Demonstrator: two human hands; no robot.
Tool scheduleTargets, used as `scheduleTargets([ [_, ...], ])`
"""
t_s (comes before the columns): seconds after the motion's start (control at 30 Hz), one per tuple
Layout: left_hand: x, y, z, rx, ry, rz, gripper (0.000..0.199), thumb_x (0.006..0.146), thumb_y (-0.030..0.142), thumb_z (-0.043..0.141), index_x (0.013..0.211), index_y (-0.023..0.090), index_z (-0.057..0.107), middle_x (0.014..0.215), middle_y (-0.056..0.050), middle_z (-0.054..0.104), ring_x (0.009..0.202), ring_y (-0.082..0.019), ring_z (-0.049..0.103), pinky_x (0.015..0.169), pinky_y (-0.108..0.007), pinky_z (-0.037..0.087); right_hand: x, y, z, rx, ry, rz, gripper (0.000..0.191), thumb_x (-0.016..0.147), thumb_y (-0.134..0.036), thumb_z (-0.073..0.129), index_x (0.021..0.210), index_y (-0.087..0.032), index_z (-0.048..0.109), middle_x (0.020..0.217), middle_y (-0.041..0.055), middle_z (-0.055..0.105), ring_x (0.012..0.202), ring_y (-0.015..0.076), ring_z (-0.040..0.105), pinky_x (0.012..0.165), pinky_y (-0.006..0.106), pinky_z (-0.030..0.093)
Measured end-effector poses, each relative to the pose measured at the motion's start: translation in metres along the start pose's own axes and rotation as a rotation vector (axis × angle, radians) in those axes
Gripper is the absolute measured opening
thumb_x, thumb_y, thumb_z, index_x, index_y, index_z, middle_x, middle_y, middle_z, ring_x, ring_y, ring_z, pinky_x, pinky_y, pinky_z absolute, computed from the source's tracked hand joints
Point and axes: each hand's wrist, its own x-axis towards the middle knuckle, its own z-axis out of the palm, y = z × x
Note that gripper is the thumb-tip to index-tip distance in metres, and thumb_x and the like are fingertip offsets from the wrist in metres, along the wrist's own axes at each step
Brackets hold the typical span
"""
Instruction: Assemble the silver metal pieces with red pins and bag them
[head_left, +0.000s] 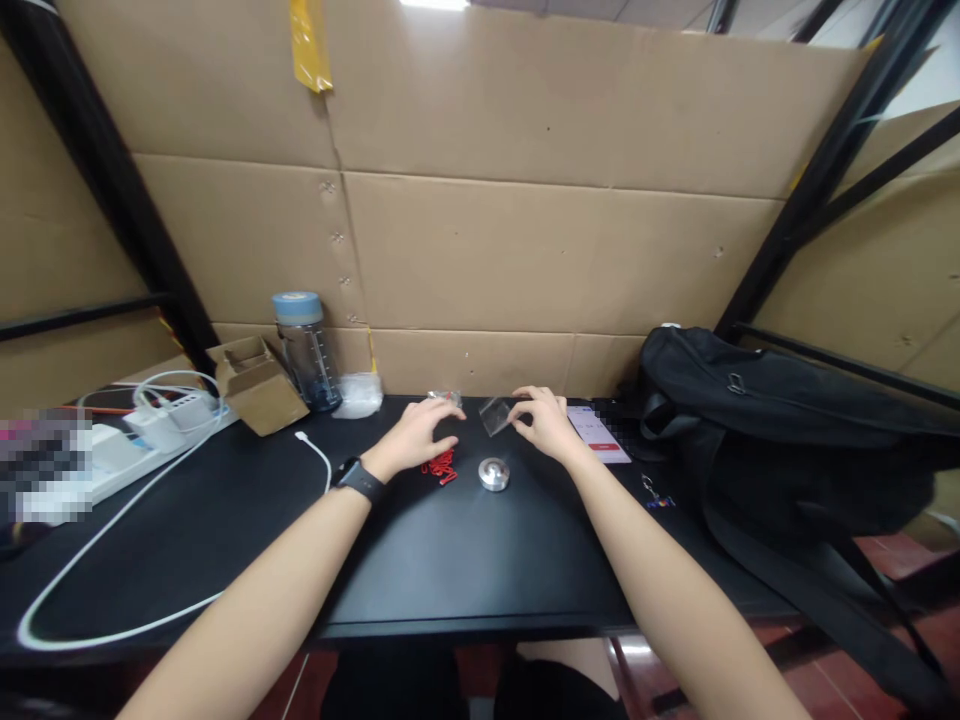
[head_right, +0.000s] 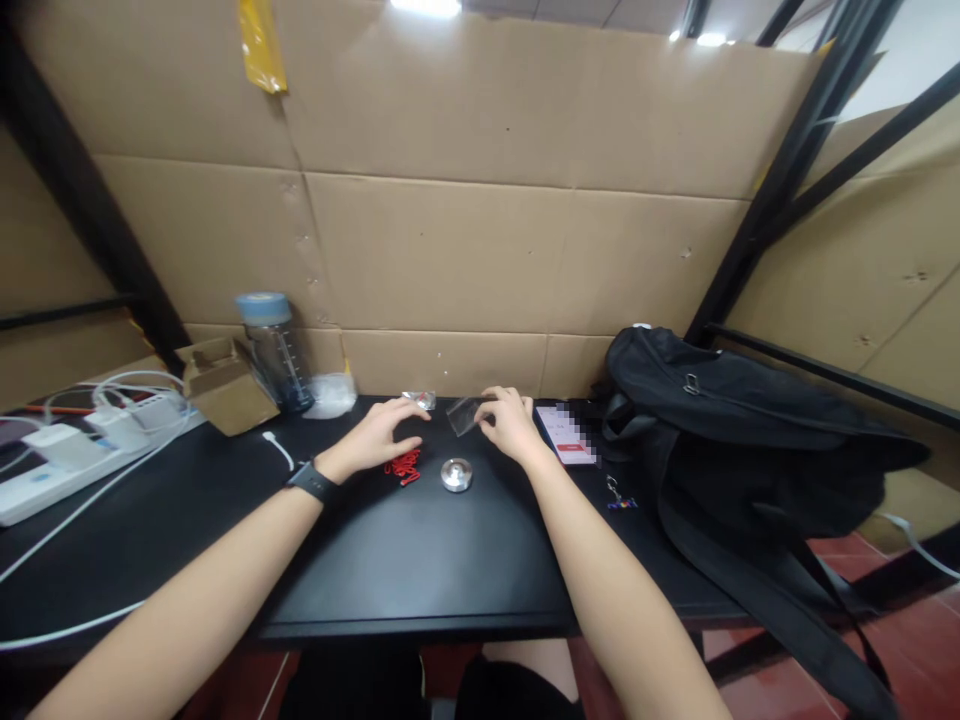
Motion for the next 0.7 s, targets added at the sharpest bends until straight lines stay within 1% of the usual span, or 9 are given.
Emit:
scheduleTargets([
  [0.03, 0.001, 0.008, 0.001, 0.026, 0.035, 0.012, 0.039, 0.085, 0.033, 0.067, 0.123, 0.028, 0.062, 0.135, -0.006, 0.062, 0.128, -0.025, 0.053, 0.104, -0.04, 0.036, 0.001, -0.004, -0.001, 0.078, 0.002, -0.028, 0.01, 0.083, -0.02, 0.068, 0.078, -0.026, 0.075, 0.127, 0.0064, 0.062, 0.122, 0.0305, 0.049, 0.102, 0.055, 0.033],
  [0.1, 0.002, 0.022, 0.002, 0.05, 0.037, 0.072, 0.045, 0.081, 0.032, 0.073, 0.124, 0.03, 0.061, 0.14, -0.005, 0.059, 0.133, -0.026, 0.049, 0.104, -0.042, 0.032, 0.002, -0.013, -0.001, 0.256, -0.01, -0.073, 0.01, 0.084, -0.023, 0.069, 0.08, -0.027, 0.076, 0.126, 0.0059, 0.061, 0.122, 0.0277, 0.052, 0.103, 0.05, 0.036],
  [0.17, 0.002, 0.034, 0.002, 0.036, 0.021, 0.13, 0.033, 0.083, 0.03, 0.072, 0.116, 0.03, 0.065, 0.137, -0.004, 0.062, 0.132, -0.025, 0.049, 0.103, -0.041, 0.029, 0.003, -0.02, -0.001, 0.429, -0.035, -0.082, 0.01, 0.085, -0.024, 0.068, 0.082, -0.026, 0.077, 0.126, 0.0058, 0.061, 0.12, 0.0252, 0.056, 0.1, 0.044, 0.042],
  [0.27, 0.003, 0.042, 0.004, -0.017, 0.0, 0.172, 0.01, 0.092, 0.028, 0.063, 0.101, 0.027, 0.069, 0.122, -0.001, 0.07, 0.125, -0.021, 0.056, 0.099, -0.038, 0.027, 0.003, -0.027, 0.001, 0.61, -0.084, -0.044, 0.01, 0.084, -0.027, 0.068, 0.082, -0.024, 0.077, 0.126, 0.0065, 0.062, 0.116, 0.0242, 0.06, 0.087, 0.036, 0.048],
  [0.33, 0.003, 0.042, 0.005, -0.039, 0.005, 0.175, 0.012, 0.096, 0.027, 0.058, 0.097, 0.026, 0.069, 0.111, 0.0, 0.074, 0.115, -0.018, 0.062, 0.096, -0.036, 0.028, 0.003, -0.027, 0.003, 0.652, -0.097, -0.013, 0.011, 0.084, -0.027, 0.067, 0.088, -0.024, 0.077, 0.127, 0.0067, 0.063, 0.114, 0.0238, 0.061, 0.081, 0.033, 0.049],
  [0.4, 0.004, 0.037, 0.006, -0.016, 0.03, 0.156, 0.015, 0.098, 0.026, 0.055, 0.095, 0.026, 0.069, 0.104, 0.002, 0.076, 0.104, -0.016, 0.065, 0.094, -0.036, 0.029, 0.003, -0.026, 0.005, 0.632, -0.066, 0.026, 0.02, 0.083, -0.025, 0.067, 0.1, -0.026, 0.075, 0.128, 0.006, 0.064, 0.114, 0.0232, 0.061, 0.081, 0.033, 0.048],
  [0.5, 0.003, 0.02, 0.001, 0.122, 0.128, 0.025, 0.02, 0.098, 0.023, 0.05, 0.097, 0.027, 0.07, 0.102, -0.001, 0.076, 0.095, -0.017, 0.066, 0.089, -0.037, 0.03, 0.003, -0.022, 0.007, 0.556, -0.004, 0.096, 0.032, 0.08, -0.022, 0.066, 0.111, -0.027, 0.071, 0.125, 0.0049, 0.065, 0.113, 0.0226, 0.06, 0.084, 0.034, 0.048],
  [0.6, -0.002, -0.009, -0.012, 0.325, 0.268, -0.236, 0.023, 0.095, 0.019, 0.047, 0.097, 0.024, 0.069, 0.102, -0.006, 0.076, 0.095, -0.021, 0.066, 0.086, -0.039, 0.031, 0.003, -0.018, 0.007, 0.509, -0.006, 0.119, 0.03, 0.079, -0.021, 0.065, 0.108, -0.026, 0.069, 0.122, 0.0051, 0.065, 0.11, 0.0224, 0.06, 0.084, 0.035, 0.048],
  [0.7, -0.013, -0.041, -0.025, 0.506, 0.295, -0.534, 0.022, 0.092, 0.021, 0.047, 0.088, 0.022, 0.068, 0.094, -0.009, 0.075, 0.094, -0.025, 0.066, 0.085, -0.041, 0.032, 0.002, -0.017, 0.006, 0.467, -0.027, 0.092, 0.031, 0.079, -0.021, 0.065, 0.11, -0.026, 0.068, 0.124, 0.006, 0.062, 0.11, 0.022, 0.059, 0.083, 0.034, 0.049],
])
